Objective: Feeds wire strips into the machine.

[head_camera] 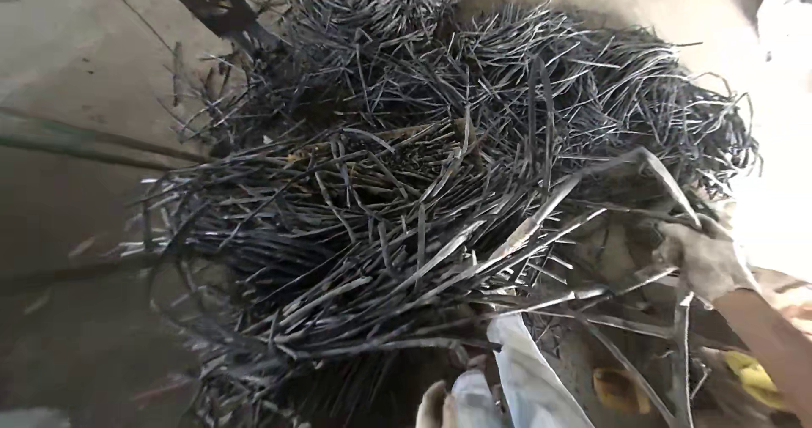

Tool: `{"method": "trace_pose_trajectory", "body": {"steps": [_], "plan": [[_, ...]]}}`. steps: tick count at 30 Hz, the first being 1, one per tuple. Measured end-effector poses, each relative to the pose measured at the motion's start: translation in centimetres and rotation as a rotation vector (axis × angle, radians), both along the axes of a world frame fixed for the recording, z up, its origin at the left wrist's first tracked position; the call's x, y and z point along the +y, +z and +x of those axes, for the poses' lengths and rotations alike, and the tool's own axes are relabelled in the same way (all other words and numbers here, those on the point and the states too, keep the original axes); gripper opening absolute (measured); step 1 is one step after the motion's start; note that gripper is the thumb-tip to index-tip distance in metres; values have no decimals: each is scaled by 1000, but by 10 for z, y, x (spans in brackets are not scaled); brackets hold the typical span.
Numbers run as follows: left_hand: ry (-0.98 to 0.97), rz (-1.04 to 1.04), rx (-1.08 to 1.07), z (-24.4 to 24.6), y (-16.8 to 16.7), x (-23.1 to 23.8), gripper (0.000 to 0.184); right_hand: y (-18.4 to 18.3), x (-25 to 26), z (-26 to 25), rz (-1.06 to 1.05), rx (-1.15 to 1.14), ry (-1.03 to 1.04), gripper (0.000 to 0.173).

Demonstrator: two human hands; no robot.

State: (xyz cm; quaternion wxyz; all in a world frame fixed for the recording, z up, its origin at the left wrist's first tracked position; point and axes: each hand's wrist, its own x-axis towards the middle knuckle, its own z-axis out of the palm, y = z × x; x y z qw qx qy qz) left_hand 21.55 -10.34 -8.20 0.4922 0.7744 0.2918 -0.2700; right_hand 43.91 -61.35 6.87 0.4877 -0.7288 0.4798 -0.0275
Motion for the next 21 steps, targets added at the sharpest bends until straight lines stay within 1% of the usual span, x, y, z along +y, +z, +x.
{"method": "trace_pose_trajectory", "body": {"steps": [2,3,5,6,8,11,12,14,15,16,17,18,20,21], "plan": [[-74,52,-81,16,16,9,50,40,12,-10,21,-50,-12,39],[-99,83,-129,25,24,12,56,60,26,-13,26,-57,19,40],[-129,177,-236,44,43,16,70,93,62,-17,4,-86,143,36],[-154,242,-284,55,53,19,78,104,80,-22,-16,-108,208,34],[-208,358,-399,78,71,19,95,112,110,-33,-67,-153,322,32],[-332,380,-573,115,89,9,120,102,132,-61,-172,-170,498,32],[-387,357,-599,128,95,3,124,99,139,-69,-230,-157,543,32],[-523,302,-593,148,104,-16,126,99,153,-83,-324,-135,608,32],[-598,253,-580,155,106,-29,123,101,159,-90,-349,-128,637,34],[-658,177,-586,160,107,-45,116,104,163,-95,-359,-115,661,36],[-683,77,-599,162,108,-61,102,107,167,-100,-366,-104,683,38],[-682,-34,-584,161,109,-77,84,110,170,-104,-369,-91,704,39],[-633,-174,-469,153,108,-100,49,116,170,-107,-383,-52,731,40],[-590,-200,-421,147,107,-108,42,118,167,-108,-392,-44,728,39]]}}
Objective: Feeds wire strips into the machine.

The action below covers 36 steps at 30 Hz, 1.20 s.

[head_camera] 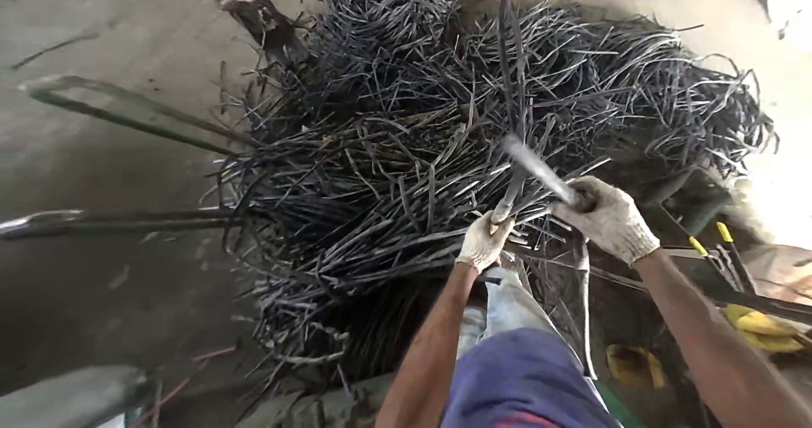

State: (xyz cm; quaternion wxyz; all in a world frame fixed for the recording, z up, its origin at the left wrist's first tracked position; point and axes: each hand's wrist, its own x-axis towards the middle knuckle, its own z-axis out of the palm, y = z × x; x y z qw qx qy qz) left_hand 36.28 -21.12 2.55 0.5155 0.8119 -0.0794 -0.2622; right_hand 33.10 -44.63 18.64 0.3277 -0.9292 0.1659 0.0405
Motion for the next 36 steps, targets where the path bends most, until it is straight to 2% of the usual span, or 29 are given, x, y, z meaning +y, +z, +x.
{"method": "trace_pose_trajectory", "body": {"steps": [2,3,5,7,11,13,15,18,21,24,26,28,30,33,36], "plan": [[72,-39,50,-8,17,-9,43,2,-11,-2,-36,-32,-49,32],[93,-77,56,-8,37,-10,44,6,-17,-3,-37,-57,-90,30],[100,-210,82,-1,98,-6,44,15,-27,-4,-5,-89,-173,35],[106,-422,-9,24,155,-9,32,22,-27,-2,42,-149,-219,41],[41,-701,-131,70,238,-21,29,58,-8,23,226,-408,-199,37],[28,-732,-178,72,266,-22,26,85,-3,33,280,-488,-179,38],[-33,-636,-293,74,286,-14,24,117,-7,46,379,-569,-185,38],[-182,-343,-482,74,287,8,31,149,-9,58,523,-632,-208,37],[-163,-290,-456,70,258,25,31,152,0,65,512,-634,-162,33],[14,-465,-322,58,236,43,30,131,10,67,377,-509,-118,34],[135,-529,-340,54,237,55,32,115,15,66,217,-379,-32,38],[171,-434,-451,53,254,70,29,98,18,61,43,-269,83,35],[129,-208,-627,56,279,84,26,84,18,57,-33,-208,123,33],[123,-21,-770,59,293,97,28,69,18,36,-2,-187,100,49],[234,40,-775,52,270,92,27,62,28,10,137,-206,39,70]]}}
